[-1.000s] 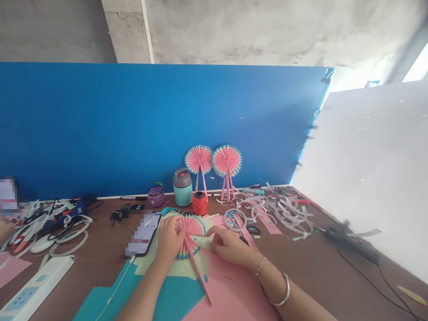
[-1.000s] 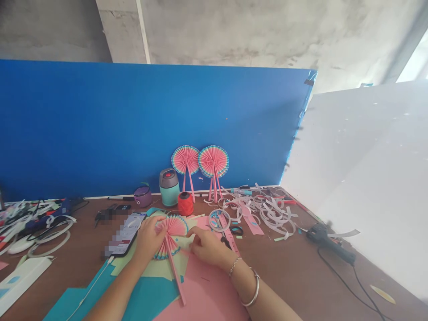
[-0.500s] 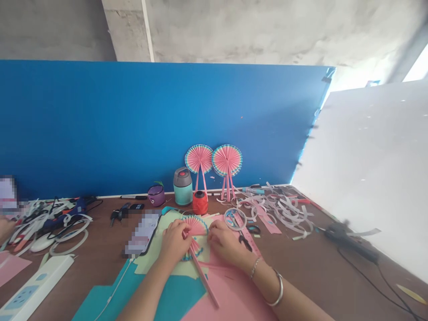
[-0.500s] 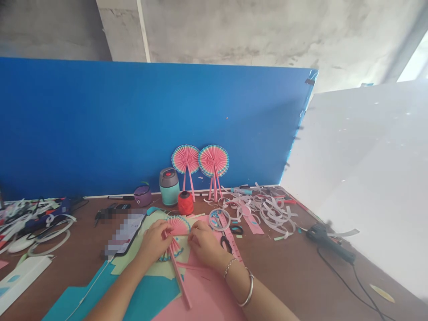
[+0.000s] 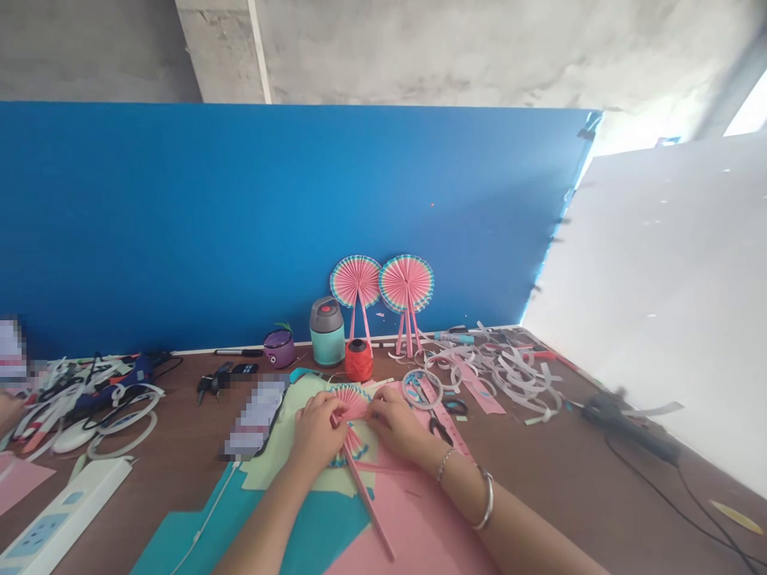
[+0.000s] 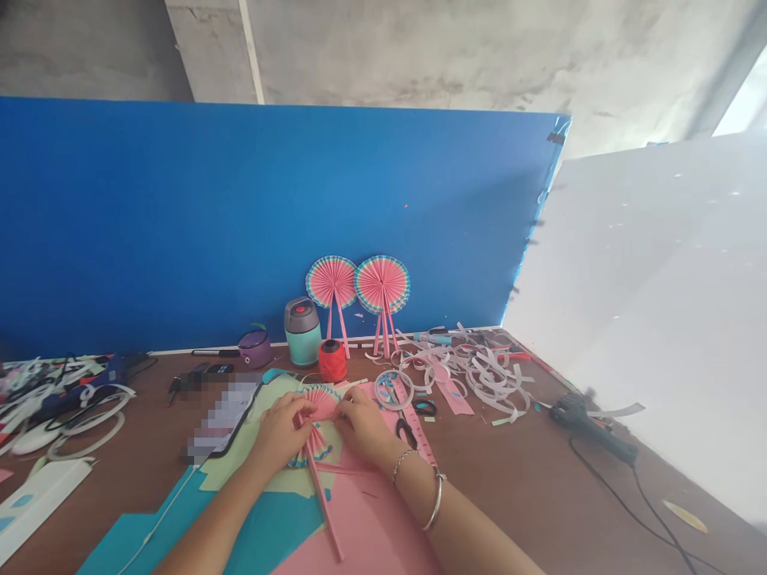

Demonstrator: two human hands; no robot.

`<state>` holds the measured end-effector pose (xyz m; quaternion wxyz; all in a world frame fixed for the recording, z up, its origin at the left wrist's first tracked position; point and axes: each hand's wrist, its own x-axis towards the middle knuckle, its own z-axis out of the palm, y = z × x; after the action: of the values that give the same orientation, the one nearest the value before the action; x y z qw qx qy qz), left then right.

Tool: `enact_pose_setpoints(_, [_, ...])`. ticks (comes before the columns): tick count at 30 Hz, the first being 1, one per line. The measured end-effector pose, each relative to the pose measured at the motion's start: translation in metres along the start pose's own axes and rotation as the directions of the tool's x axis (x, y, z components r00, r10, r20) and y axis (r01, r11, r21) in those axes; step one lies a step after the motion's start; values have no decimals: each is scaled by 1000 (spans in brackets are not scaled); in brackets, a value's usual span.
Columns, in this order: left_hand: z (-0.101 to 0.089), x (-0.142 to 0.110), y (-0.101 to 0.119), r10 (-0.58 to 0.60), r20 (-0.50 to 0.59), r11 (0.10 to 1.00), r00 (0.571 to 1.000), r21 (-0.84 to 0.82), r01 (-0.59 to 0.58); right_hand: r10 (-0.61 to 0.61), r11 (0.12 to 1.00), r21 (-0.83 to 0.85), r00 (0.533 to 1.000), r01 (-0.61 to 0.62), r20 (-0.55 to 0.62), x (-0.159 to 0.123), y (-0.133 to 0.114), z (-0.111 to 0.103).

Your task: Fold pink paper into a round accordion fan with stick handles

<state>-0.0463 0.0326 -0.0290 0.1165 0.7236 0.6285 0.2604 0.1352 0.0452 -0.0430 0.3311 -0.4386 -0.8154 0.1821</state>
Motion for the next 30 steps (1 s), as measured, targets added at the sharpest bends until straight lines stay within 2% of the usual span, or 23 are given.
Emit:
enact_pose_setpoints(4, [-2,-1,3,0,11,1000,1000,14,0,39,999,-20,999,-38,16,2,0,2])
enact_pose_setpoints(15, [-3,-2,11,-12,-5,999,1000,45,12,39,996,-78,999,-38,8,4,1,4])
enact_pose_setpoints(23, [-2,-3,15,34,-59,993,998,118,-27,65,990,-126,998,-62,15,4,-9,-1])
enact_pose_setpoints(30, [1,-3,17,37,-62,989,997,147,-27,72,987,-148,997,-70,8,5,-5,2])
